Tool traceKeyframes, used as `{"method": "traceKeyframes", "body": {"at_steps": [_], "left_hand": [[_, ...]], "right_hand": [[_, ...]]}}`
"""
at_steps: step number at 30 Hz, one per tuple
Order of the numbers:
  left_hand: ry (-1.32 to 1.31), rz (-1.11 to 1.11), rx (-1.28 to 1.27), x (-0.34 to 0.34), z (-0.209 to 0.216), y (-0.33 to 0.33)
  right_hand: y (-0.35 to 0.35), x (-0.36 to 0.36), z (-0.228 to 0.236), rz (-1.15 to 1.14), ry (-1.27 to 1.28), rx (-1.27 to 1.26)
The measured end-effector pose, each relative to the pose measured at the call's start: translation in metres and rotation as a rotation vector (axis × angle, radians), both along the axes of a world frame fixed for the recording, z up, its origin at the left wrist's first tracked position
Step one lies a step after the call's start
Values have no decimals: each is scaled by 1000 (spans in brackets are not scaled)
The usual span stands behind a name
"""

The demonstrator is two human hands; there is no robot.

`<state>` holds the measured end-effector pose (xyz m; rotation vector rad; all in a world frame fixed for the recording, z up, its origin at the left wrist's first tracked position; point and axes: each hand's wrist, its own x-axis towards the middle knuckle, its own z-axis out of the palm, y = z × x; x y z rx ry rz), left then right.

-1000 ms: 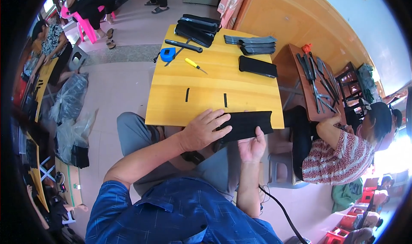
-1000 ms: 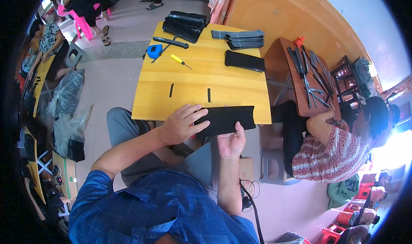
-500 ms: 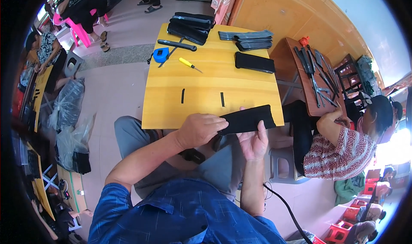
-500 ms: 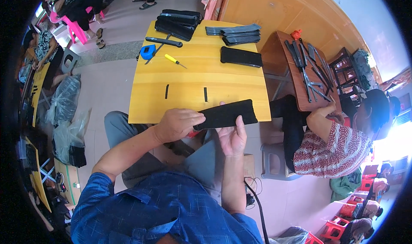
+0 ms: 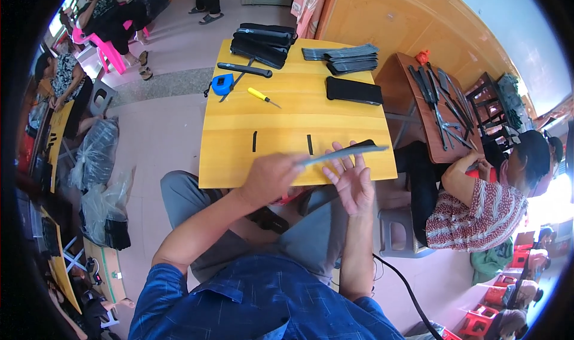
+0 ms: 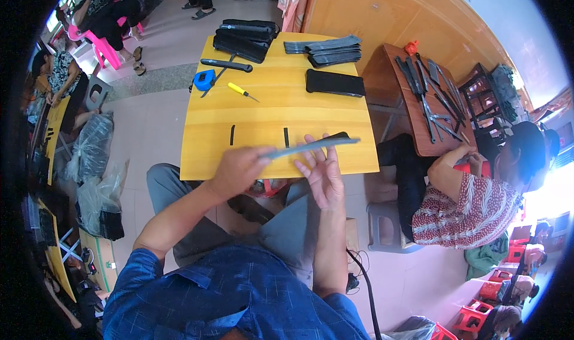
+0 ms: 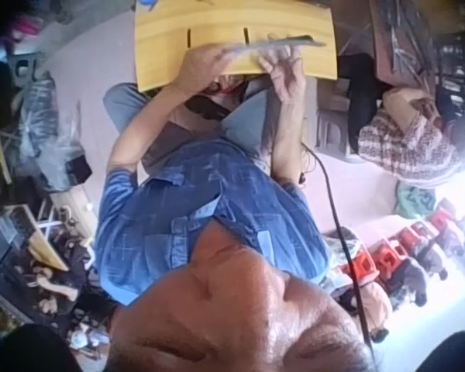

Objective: The recorder uses a tape measure and a small tool to measure and inspect black plastic components on a desk.

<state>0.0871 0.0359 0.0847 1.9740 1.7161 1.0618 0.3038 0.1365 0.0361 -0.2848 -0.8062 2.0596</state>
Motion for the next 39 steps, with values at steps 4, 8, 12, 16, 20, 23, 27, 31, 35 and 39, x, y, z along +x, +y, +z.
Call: {"method": "traceKeyframes", "body": {"at_steps": [4,8,12,16,20,23,27,31,35,39], "left_hand": [[-914,261,-82,-29,-17,13],[-1002,319,-170,-46,-38,16],[-1184,405,-293,-59,-53,11],[-1209,442,-294,-68,-57,0],[-1076,376,-320,-64,-62,3],[-1190,362,-268,-61,-59,0],[-1222,356,-284,-67,-67,-8],[-1202,327,-316,-73,-71,-9],[-1230,319,-306,-71,-74,-9],[-1222,319,-316,-68,-74,-8]], "right_hand": [[29,0,-8,-121,-419,88],[93,-6,-18,-381,-431,-87],[151,-39,-34,-381,-477,-175],[205,-66,-79,-242,-499,-291],[262,-61,-106,-204,-563,-245],[270,-69,-108,-321,-693,-322],[276,-83,-110,-311,-703,-339],[272,-89,-101,-384,-693,-273],[259,-89,-87,-454,-635,-179],[255,-84,-80,-506,-569,-158]]}}
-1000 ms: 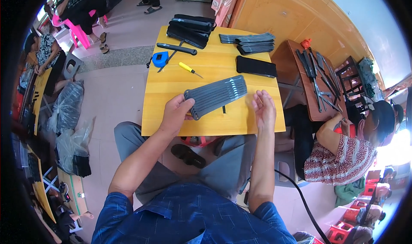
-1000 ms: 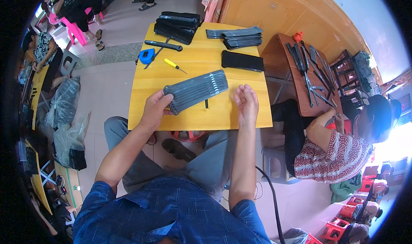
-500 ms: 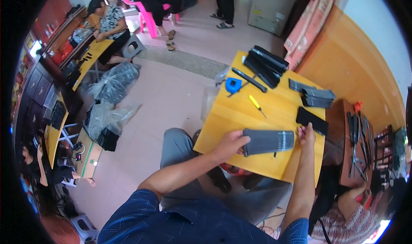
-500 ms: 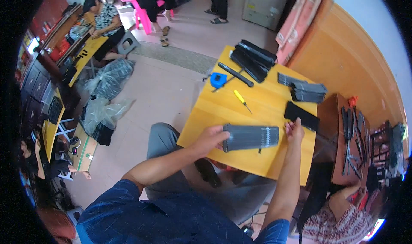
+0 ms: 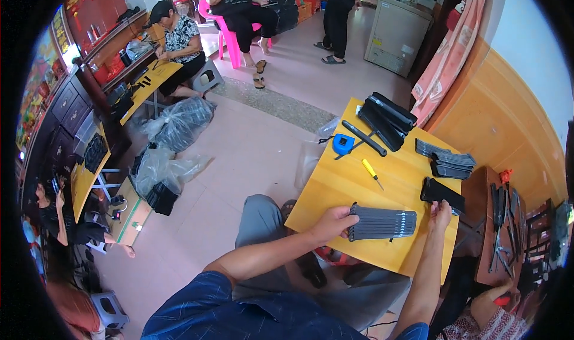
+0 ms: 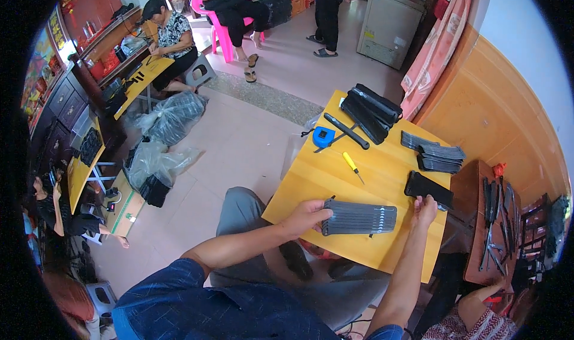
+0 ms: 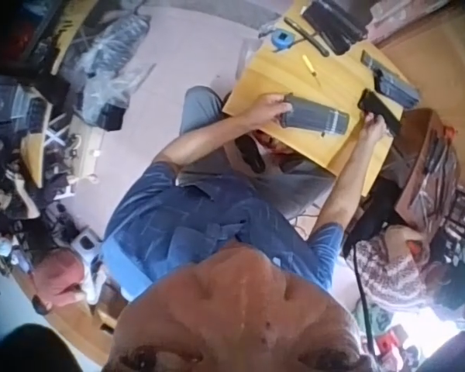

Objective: The recorder uses a tape measure and a small tool to measure and inspect black plastic components on a desk.

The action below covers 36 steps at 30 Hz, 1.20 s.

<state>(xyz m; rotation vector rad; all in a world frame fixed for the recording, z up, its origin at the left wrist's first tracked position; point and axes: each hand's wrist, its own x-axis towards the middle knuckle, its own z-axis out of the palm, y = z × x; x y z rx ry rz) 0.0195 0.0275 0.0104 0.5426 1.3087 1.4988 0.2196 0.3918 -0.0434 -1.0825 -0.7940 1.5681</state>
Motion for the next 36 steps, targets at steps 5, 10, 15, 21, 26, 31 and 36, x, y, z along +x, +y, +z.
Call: {"method": "traceKeyframes", "body": {"at_steps": [5,10,15,21,26,31,36], "left_hand": [[-9,-15,3,-1,-4,-2],[-1,-15,1,2,-2,-1],[-4,-21,13,1,-11,-4],[-17,-39,11,6,-3,-4],[25,-61,-1,6,-1,-9],[-15,-111,47,12,-1,-5],[132,-274,-18,-3,26,-3]], "right_hand": [[1,7,2,-39,12,63],[10,24,3,43,115,262],[13,23,-3,-4,246,288],[2,55,-6,9,399,319],[-59,72,1,38,355,328],[-124,88,10,4,229,340],[-155,96,-3,-168,270,106]]}}
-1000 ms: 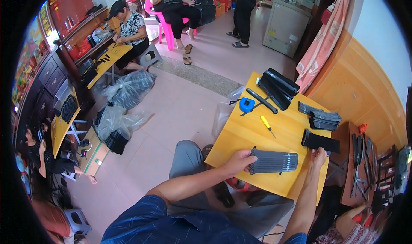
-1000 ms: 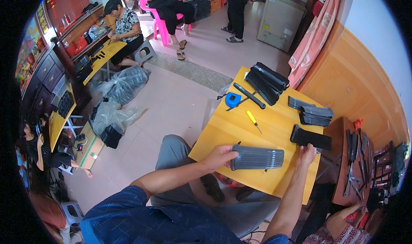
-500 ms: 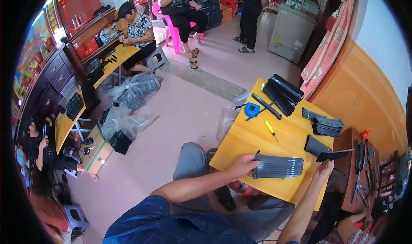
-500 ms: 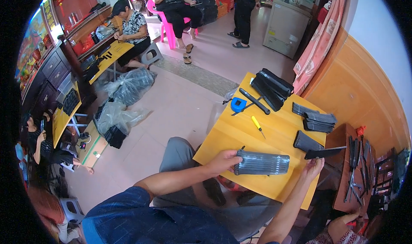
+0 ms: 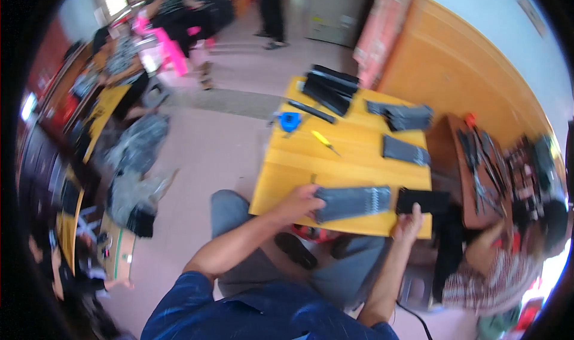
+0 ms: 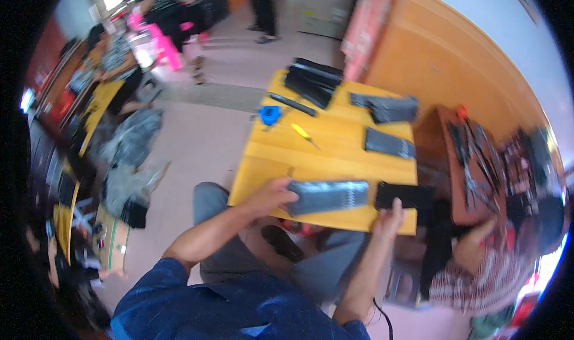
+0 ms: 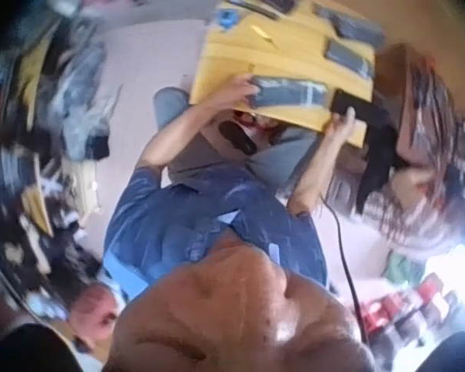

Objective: The recorder uses a tape measure and a small tool to measure and inspect black plastic components on a desk.

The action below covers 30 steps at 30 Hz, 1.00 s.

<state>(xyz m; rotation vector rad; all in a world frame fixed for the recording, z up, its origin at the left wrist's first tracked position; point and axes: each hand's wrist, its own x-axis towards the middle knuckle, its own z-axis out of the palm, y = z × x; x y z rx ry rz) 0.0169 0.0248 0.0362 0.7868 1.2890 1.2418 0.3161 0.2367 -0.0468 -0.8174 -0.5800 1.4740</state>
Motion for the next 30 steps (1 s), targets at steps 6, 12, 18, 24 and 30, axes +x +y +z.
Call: {"method": "traceKeyframes", "body": {"at_steps": [6,12,18,24,30], "left_hand": [[145,83,42,-23,30,55],[499,173,297,-15,46,151],[906,209,573,-4,51,231],[1124,268,685,20,54,287],[1434,176,973,32,12,327]], "right_hand": [[-18,3,8,-30,104,33],[-23,5,8,-43,102,41],[-24,1,15,-21,86,10],[-26,-1,12,-17,21,49],[-27,0,8,-21,-55,35]]}}
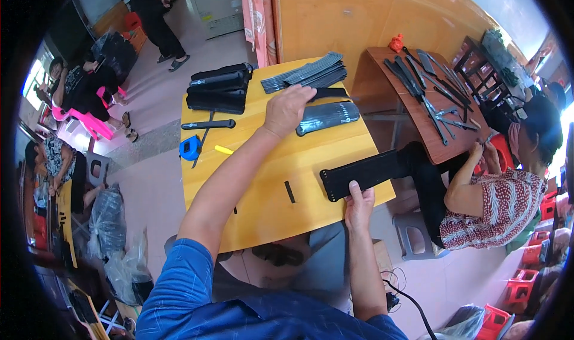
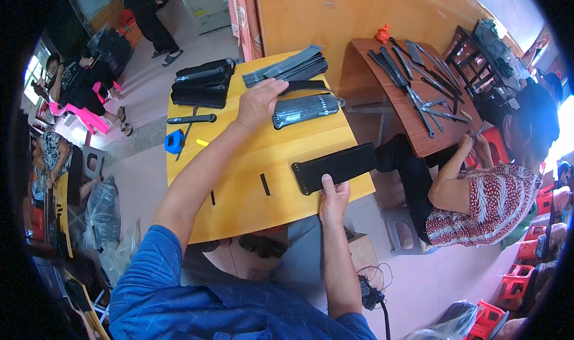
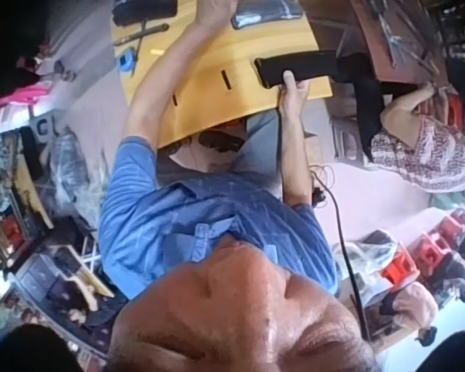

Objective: The recorder uses a tape measure and a small tool to measure and inspect black plastic components on a desk.

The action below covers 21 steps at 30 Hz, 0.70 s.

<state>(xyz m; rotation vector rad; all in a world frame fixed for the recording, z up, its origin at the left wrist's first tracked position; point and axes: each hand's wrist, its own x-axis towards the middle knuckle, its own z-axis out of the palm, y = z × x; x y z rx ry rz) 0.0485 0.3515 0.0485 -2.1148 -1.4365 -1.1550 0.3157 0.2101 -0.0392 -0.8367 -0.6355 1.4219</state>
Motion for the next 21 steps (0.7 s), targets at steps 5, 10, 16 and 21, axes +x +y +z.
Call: {"method": "traceKeyframes", "body": {"at_steps": [5,10,16,21], "left_hand": [[39,-31,-134,-5,-40,-2],[-282,-31,-13,-1,-17,12],[-146,-142,-16,12,-7,19],[108,-70,-230,-15,-65,5]], "right_hand": [[-1,-2,5,0,-3,5],[-2,-1,2,10,-5,1],[-2,-3,3,8,3,20],[-1,-5,-2,32,4,34]]}}
